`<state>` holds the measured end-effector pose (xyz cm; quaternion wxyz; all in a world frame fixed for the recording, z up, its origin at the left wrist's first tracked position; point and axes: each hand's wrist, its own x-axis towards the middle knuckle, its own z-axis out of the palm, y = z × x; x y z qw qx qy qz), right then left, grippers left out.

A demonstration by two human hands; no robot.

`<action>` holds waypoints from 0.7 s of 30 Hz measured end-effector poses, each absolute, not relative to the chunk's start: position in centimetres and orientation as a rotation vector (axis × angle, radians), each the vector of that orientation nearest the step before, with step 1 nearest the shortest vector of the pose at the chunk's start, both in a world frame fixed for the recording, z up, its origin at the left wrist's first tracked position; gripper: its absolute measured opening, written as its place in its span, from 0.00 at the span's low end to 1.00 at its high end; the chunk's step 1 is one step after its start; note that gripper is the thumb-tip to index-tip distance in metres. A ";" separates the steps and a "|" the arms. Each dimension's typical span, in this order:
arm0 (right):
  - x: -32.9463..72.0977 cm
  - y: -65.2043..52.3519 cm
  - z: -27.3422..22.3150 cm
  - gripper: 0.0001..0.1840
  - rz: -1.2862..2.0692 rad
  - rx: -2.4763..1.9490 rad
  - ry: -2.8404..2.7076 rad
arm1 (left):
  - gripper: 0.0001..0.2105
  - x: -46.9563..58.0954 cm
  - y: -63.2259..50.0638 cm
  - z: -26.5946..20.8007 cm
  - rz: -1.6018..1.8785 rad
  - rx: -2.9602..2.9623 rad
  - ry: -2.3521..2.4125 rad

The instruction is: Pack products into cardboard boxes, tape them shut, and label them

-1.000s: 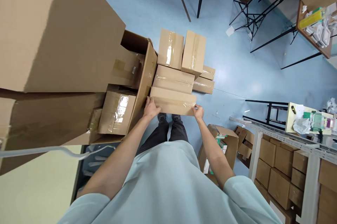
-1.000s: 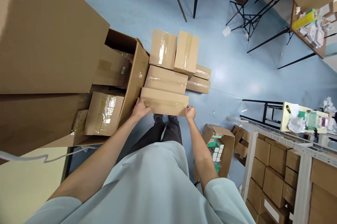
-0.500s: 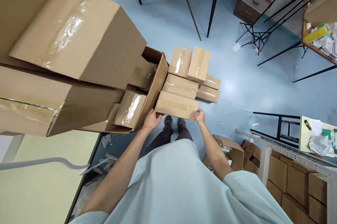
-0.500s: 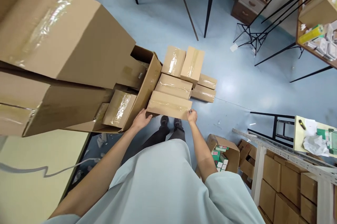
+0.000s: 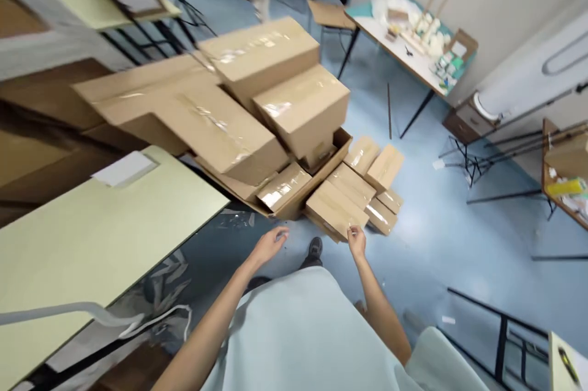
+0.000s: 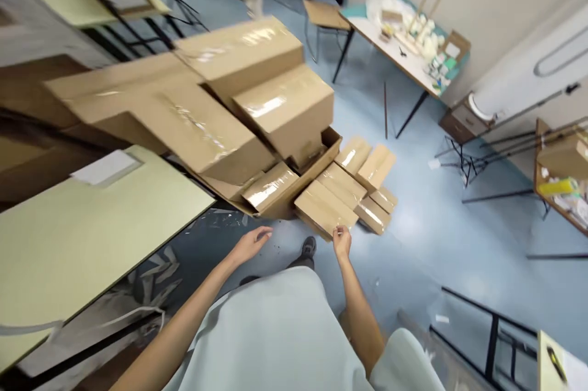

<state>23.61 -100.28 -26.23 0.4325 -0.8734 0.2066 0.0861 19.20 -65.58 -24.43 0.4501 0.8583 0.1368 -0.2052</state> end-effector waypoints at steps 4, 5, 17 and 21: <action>24.9 -93.4 -22.0 0.18 0.203 -2.139 0.116 | 0.25 14.7 -62.3 -20.6 -0.233 2.003 0.417; 24.9 -91.2 -20.9 0.19 0.201 -2.120 0.016 | 0.24 13.4 -61.4 -19.5 -0.155 1.972 0.442; 11.9 -61.7 -10.4 0.27 0.408 -1.780 -0.874 | 0.23 -13.6 -47.6 -8.5 0.737 1.790 1.014; 4.5 -53.8 -8.1 0.24 0.487 -1.665 -1.168 | 0.25 -22.7 -45.9 -7.9 0.935 1.693 1.260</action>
